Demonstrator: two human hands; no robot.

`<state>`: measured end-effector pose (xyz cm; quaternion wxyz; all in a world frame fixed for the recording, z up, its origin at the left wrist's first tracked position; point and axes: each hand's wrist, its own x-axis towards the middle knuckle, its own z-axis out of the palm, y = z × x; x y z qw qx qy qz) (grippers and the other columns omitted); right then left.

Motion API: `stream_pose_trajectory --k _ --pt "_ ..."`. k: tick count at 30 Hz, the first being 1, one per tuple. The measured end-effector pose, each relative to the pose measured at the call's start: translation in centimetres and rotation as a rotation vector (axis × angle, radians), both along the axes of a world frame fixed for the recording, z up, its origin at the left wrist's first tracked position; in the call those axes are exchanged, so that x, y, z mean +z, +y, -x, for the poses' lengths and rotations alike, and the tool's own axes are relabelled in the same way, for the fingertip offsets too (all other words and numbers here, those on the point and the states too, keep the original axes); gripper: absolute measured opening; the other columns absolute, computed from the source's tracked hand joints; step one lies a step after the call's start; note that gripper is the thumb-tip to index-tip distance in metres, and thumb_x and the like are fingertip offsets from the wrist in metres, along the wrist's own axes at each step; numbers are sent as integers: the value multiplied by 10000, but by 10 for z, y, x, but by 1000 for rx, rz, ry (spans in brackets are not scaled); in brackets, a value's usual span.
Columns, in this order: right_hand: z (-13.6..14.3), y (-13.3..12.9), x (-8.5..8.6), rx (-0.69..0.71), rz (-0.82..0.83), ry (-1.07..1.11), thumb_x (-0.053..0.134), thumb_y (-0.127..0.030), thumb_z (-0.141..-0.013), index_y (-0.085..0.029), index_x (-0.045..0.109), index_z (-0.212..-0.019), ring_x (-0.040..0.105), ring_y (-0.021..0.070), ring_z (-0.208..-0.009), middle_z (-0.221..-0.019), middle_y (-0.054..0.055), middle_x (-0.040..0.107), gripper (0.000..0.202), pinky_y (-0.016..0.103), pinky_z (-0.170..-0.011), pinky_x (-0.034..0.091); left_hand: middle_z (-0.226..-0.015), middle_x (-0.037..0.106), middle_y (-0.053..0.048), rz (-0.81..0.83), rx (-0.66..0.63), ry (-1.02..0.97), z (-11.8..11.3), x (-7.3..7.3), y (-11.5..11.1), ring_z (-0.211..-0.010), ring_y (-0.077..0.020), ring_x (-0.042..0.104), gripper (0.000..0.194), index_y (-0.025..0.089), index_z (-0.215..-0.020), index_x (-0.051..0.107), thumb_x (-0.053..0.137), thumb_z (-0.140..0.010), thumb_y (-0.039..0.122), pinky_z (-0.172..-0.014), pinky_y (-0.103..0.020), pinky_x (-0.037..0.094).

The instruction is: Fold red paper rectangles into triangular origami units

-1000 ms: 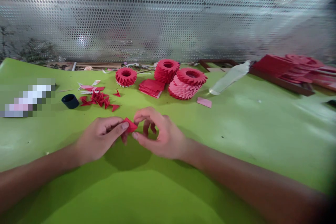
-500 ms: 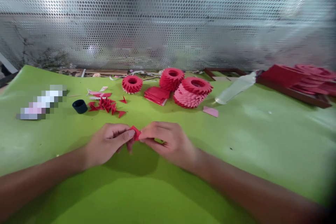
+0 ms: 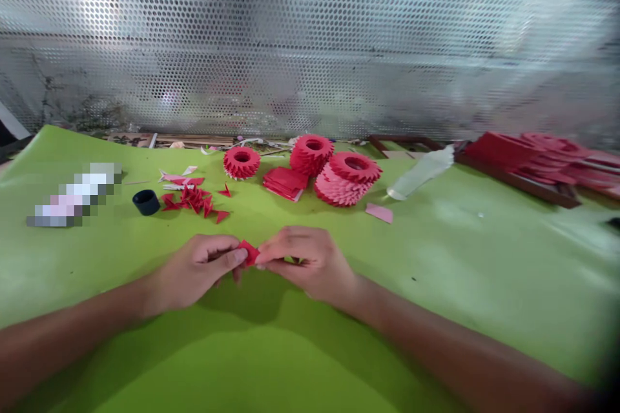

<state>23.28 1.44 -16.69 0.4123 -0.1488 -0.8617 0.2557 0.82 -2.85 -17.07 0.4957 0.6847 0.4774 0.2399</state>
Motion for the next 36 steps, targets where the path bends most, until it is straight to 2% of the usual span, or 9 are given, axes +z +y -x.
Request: stream_pose_trajectory --k 4,9,12,15,18,22,25,31,36 --pt "-1 0 -1 7 49 -31 763 -186 -851 -228 787 -882 723 136 -682 -808 22 793 58 236 -651 593 -740 629 -25 15 -19 24 0 2 1 -591 -126 468 479 152 -898 684 463 -965 571 -528 -251 310" --pt "-1 -2 1 19 139 -26 769 -194 -845 -223 783 -875 726 142 -726 -856 34 798 44 252 -680 593 -739 624 -28 11 -17 63 -1 2 1 -599 -131 481 472 148 -899 678 447 -970 554 -538 -251 328" --pt "1 -5 2 -20 315 -7 800 -233 -814 -213 784 -826 721 148 -722 -844 42 795 28 265 -673 587 -745 617 -26 -9 -19 54 0 0 1 -619 -134 492 456 155 -879 665 448 -977 544 -549 -247 342" --pt "3 -8 0 -103 570 17 836 -307 -766 -188 783 -789 693 145 -670 -822 53 788 132 264 -614 556 -743 603 -17 -40 -15 61 0 -1 2 -615 -129 486 441 162 -853 650 444 -985 529 -551 -243 346" --pt "5 -7 -3 -129 770 57 871 -406 -699 -161 766 -764 608 117 -569 -731 42 750 274 236 -504 467 -752 611 -19 -51 -8 84 -1 0 2 -598 -128 487 436 163 -868 640 413 -998 511 -540 -242 348" --pt "8 -6 -3 -121 904 112 902 -412 -642 -154 693 -758 459 62 -472 -594 -33 638 352 195 -429 334 -743 623 -24 -80 2 129 -3 1 1 -579 -129 500 451 164 -857 633 374 -1009 500 -532 -243 354" --pt "9 -6 -2 -94 989 165 927 -359 -607 -181 620 -855 523 69 -522 -647 -47 665 433 187 -480 397 -704 607 -17 -96 14 152 -3 0 1 -550 -126 487 458 167 -827 627 373 -1009 502 -516 -243 337" --pt "11 -7 -1 -108 987 145 867 -388 -678 -187 614 -886 585 93 -574 -685 -35 665 384 222 -546 466 -674 564 8 -113 21 107 -4 0 -1 -545 -116 457 437 170 -825 609 398 -1006 507 -509 -238 312" --pt "13 -8 -2 -195 883 85 785 -302 -759 -182 659 -967 597 104 -601 -726 -16 684 271 215 -536 454 -585 466 42 -142 98 150 -11 3 -2 -495 -99 371 395 165 -737 576 484 -965 474 -468 -238 212"
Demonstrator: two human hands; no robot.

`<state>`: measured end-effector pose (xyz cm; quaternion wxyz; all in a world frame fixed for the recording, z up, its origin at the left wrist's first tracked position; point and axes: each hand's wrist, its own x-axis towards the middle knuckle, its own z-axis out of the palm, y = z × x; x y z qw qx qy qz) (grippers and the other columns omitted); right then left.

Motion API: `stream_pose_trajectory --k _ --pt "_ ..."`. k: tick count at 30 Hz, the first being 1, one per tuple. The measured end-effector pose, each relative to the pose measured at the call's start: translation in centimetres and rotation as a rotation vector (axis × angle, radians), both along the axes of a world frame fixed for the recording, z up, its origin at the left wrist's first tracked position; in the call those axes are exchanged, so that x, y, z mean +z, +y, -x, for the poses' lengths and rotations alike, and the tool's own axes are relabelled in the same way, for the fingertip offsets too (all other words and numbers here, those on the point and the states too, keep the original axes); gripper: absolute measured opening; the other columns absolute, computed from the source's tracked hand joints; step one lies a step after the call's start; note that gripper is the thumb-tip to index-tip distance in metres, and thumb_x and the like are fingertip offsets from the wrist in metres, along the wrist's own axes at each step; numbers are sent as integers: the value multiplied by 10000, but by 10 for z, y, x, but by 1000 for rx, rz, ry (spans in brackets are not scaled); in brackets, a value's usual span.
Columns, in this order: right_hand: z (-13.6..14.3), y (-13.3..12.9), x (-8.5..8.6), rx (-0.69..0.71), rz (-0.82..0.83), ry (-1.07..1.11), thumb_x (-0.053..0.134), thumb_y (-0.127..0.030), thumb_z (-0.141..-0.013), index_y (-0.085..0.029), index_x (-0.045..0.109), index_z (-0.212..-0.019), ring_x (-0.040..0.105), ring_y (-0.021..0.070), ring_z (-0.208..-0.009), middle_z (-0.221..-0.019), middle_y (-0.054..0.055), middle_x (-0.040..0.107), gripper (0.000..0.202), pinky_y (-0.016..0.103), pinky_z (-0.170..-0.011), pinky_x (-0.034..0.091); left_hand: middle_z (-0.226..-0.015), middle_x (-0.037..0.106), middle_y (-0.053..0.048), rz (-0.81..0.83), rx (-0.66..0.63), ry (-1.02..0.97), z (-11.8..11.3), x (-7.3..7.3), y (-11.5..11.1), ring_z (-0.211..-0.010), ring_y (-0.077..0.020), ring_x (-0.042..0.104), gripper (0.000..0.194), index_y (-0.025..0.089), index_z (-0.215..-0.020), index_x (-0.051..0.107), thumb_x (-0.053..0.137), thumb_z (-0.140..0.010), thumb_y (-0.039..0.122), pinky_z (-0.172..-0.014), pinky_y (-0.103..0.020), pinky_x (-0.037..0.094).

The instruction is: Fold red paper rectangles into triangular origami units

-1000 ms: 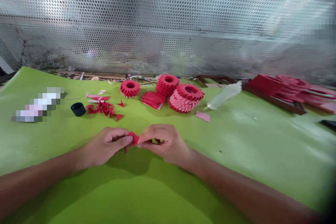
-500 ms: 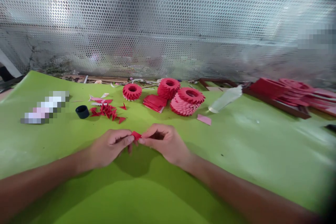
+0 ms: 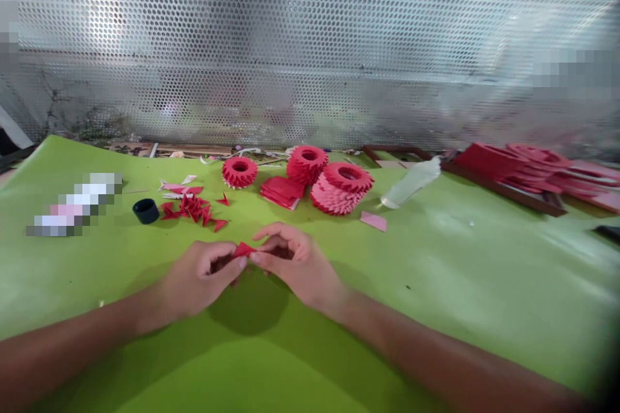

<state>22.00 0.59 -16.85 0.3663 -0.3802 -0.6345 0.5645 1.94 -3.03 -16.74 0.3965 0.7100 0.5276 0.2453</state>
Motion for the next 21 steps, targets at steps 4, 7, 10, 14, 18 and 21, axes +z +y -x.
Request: stream_pose_trajectory --k 4,7,10,14,18,21 --pt "0 -6 2 -35 -210 -151 730 -287 -819 -188 684 -1003 647 129 -670 -804 21 729 215 218 -545 489 -583 493 32 12 35 -5 -3 0 0 -482 -99 368 381 164 -728 591 480 -964 441 -458 -241 199" --pt "0 -10 3 -8 -488 -227 662 -248 -867 -193 706 -971 664 140 -673 -817 34 747 125 235 -562 519 -587 513 27 5 10 5 -4 -1 0 -481 -101 374 380 163 -734 607 473 -964 434 -454 -240 204" --pt "-1 -12 4 33 -754 -265 592 -170 -892 -193 711 -938 642 127 -629 -794 35 750 130 245 -591 519 -593 541 20 -54 -22 47 -3 -1 2 -505 -110 422 369 164 -722 607 458 -970 393 -471 -236 237" --pt "-4 -13 3 196 -842 -261 582 -153 -881 -204 673 -999 637 128 -649 -809 22 737 157 251 -613 499 -658 621 0 -69 -101 70 -1 -1 2 -573 -128 516 342 162 -750 631 439 -970 340 -524 -230 314" --pt "-7 -11 1 241 -545 -237 503 -243 -977 -195 571 -1109 618 123 -688 -821 19 682 156 222 -585 466 -661 636 -7 -27 -141 78 2 1 -1 -549 -121 515 373 160 -765 649 418 -983 356 -511 -222 317" --pt "-8 -9 1 181 -396 -248 576 -313 -963 -192 526 -1116 586 118 -684 -811 1 648 201 207 -569 437 -624 625 -8 15 -137 102 4 1 -2 -499 -109 480 406 156 -737 648 411 -990 368 -474 -218 283"
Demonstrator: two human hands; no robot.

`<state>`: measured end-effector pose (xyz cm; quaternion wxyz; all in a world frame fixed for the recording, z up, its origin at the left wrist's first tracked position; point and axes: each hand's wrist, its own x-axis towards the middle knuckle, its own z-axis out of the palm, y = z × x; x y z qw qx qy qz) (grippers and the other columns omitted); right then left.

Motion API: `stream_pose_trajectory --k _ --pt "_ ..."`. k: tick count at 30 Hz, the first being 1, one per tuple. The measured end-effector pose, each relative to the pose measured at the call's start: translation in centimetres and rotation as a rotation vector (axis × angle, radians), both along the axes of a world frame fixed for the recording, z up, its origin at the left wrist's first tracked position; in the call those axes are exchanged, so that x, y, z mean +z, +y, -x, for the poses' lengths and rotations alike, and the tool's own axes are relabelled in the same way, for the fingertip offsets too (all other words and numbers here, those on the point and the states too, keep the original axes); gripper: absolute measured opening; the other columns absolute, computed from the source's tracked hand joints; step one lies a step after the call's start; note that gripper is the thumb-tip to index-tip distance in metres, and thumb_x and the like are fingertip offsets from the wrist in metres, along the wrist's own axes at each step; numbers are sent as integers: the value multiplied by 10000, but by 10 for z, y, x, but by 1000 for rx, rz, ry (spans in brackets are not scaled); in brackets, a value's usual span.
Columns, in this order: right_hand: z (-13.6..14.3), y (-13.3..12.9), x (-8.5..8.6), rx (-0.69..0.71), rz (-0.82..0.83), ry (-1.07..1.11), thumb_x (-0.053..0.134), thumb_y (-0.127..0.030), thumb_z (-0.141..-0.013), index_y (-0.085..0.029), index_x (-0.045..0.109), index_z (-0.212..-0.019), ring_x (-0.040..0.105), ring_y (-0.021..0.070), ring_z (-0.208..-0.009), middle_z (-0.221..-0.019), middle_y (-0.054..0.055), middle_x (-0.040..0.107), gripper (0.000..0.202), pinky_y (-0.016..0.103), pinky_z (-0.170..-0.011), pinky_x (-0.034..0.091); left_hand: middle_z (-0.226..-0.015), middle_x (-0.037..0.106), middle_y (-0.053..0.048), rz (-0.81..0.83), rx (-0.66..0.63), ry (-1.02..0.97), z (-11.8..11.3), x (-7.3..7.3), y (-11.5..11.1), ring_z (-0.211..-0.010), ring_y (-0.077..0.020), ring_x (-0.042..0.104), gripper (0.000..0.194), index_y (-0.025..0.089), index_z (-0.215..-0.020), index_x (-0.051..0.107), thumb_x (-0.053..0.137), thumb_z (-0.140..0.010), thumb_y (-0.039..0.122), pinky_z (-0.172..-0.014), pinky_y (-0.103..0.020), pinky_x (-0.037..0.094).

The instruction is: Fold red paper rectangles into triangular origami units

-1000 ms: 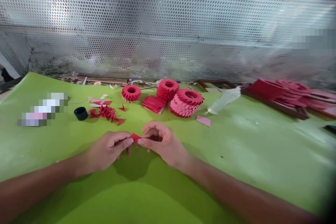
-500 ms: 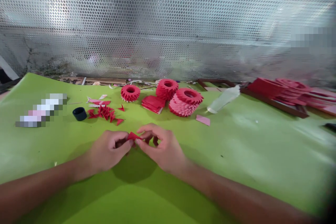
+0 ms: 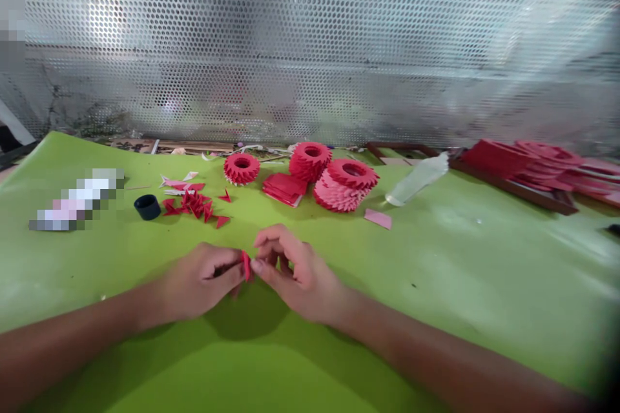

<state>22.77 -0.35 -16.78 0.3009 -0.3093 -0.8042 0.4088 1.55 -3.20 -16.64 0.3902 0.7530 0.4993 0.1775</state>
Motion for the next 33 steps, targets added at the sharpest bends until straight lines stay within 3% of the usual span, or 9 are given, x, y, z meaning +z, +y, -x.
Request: stream_pose_trajectory --k 3,7,11,16,20,25,29,33 --pt "0 1 3 32 46 -133 610 -362 -952 -189 582 -966 513 102 -608 -714 -30 587 176 203 -524 366 -631 641 -19 14 -19 9 1 -1 1 -516 -116 512 428 155 -727 646 421 -994 404 -483 -220 301" --pt "1 1 6 89 -9 -164 521 -401 -994 -177 556 -765 432 91 -574 -647 -40 487 322 209 -513 313 -615 600 3 28 -26 7 0 0 1 -503 -111 480 405 162 -728 617 453 -982 432 -471 -223 281" --pt "1 1 5 20 -1 -152 493 -392 -995 -173 551 -750 422 89 -552 -624 -39 483 334 212 -495 291 -640 527 30 6 -56 -77 0 5 -2 -551 -111 445 324 172 -762 551 530 -940 441 -495 -221 301" --pt "-1 2 5 16 -60 -191 466 -379 -990 -170 527 -699 441 88 -540 -606 -28 507 363 216 -506 300 -644 526 21 -49 -52 -29 -1 5 -2 -573 -118 462 387 171 -730 538 396 -997 414 -534 -238 310" --pt "-2 2 7 28 -49 -267 467 -401 -987 -173 551 -729 454 90 -548 -609 -31 521 355 216 -510 295 -610 474 38 -59 -111 -9 2 2 0 -560 -108 425 359 176 -713 506 414 -998 374 -528 -240 284" --pt "0 1 5 30 -193 -273 480 -302 -969 -168 533 -679 424 76 -531 -589 -36 507 324 216 -514 276 -586 414 49 -67 -204 17 4 -1 -1 -551 -100 376 361 178 -653 427 482 -977 329 -527 -249 262" --pt "-1 1 8 -7 -161 -262 494 -296 -962 -166 554 -691 420 74 -517 -585 -36 521 306 214 -505 276 -602 438 47 -54 -159 0 3 2 -2 -556 -103 385 354 182 -687 462 466 -986 371 -524 -248 264" --pt "-4 1 11 43 -113 -294 450 -371 -1006 -170 570 -768 484 91 -570 -646 -20 566 334 213 -525 298 -600 445 38 -45 -76 -31 0 6 -1 -552 -111 403 385 180 -684 477 431 -975 428 -516 -246 270"
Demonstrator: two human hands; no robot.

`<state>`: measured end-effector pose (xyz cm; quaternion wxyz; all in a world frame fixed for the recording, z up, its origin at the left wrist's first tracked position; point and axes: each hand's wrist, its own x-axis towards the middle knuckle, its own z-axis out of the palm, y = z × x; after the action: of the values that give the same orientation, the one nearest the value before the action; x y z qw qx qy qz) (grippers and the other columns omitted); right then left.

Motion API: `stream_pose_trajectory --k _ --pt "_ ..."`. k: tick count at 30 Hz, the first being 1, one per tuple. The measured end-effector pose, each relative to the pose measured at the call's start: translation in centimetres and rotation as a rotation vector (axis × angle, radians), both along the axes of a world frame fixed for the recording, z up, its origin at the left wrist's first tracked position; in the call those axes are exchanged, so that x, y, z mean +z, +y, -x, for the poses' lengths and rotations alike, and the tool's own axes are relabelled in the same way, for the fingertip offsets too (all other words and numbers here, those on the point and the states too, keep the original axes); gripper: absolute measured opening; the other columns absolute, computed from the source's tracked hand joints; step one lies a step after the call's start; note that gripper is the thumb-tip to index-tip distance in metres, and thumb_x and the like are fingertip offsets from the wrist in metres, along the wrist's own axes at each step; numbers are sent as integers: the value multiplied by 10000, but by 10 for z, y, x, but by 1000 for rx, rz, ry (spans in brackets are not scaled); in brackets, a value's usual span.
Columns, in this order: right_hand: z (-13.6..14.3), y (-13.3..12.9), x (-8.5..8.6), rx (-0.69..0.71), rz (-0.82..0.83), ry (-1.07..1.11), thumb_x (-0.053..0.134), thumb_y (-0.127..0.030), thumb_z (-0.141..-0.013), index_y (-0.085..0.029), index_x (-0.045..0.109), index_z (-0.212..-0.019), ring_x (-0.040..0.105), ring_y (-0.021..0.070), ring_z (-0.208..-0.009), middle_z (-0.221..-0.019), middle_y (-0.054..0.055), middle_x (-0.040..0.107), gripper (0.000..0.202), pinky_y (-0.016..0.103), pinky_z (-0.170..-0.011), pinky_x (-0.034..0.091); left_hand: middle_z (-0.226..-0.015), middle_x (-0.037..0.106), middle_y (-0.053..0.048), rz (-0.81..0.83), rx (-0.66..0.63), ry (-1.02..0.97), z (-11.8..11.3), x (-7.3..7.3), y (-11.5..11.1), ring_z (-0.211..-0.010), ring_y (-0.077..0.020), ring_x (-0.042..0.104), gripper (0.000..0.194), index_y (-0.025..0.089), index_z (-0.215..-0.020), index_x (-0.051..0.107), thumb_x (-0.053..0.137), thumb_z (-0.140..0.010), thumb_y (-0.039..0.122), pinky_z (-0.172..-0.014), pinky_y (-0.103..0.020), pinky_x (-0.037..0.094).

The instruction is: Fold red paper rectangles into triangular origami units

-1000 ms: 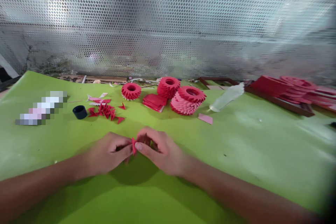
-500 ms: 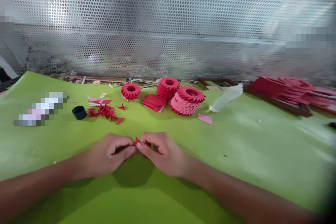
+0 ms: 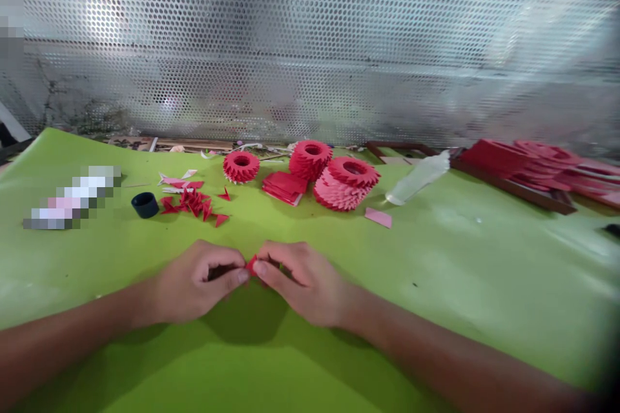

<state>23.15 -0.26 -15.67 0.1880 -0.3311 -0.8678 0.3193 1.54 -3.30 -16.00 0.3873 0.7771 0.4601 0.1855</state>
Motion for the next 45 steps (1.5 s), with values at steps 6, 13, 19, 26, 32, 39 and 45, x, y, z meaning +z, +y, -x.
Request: stream_pose_trajectory --k 6,13,19,26,32,39,45 --pt "0 0 -3 -21 18 31 472 -363 -990 -167 571 -751 464 82 -535 -627 -23 573 326 206 -511 310 -618 492 27 42 13 -23 0 3 1 -559 -120 449 403 182 -701 493 382 -984 447 -530 -242 308" --pt "0 0 -2 6 107 -7 479 -391 -997 -166 622 -814 506 93 -593 -695 -9 618 323 198 -526 338 -621 544 22 33 17 6 1 0 0 -557 -121 474 380 176 -722 545 413 -990 410 -539 -240 325" --pt "2 -1 -1 -3 204 80 515 -392 -978 -156 610 -793 468 82 -548 -639 -27 565 315 192 -500 329 -649 501 30 0 12 -33 1 -1 1 -580 -120 449 409 179 -745 526 392 -1002 468 -540 -241 316" --pt "1 -1 -1 -1 258 80 565 -382 -949 -157 610 -767 448 85 -547 -618 -35 535 293 199 -502 320 -650 489 31 12 -20 19 2 -1 0 -593 -126 440 359 179 -750 514 406 -1002 412 -547 -254 305" --pt "2 -3 -4 0 291 45 550 -396 -967 -161 630 -791 464 89 -535 -622 -22 568 304 200 -487 321 -626 444 38 -38 -67 43 3 2 -1 -592 -127 414 359 184 -736 502 419 -1000 413 -547 -262 278" --pt "-4 6 -6 -79 399 157 476 -499 -993 -153 616 -832 533 102 -580 -771 38 676 407 216 -517 393 -581 435 56 104 419 -158 17 6 17 -496 -120 397 478 183 -855 575 413 -939 624 -486 -243 290" --pt "-4 8 -6 -101 441 161 516 -484 -977 -153 612 -797 548 95 -590 -763 36 685 389 212 -532 410 -499 439 59 156 735 -330 39 4 43 -434 -96 361 526 187 -666 523 488 -890 661 -486 -237 286"
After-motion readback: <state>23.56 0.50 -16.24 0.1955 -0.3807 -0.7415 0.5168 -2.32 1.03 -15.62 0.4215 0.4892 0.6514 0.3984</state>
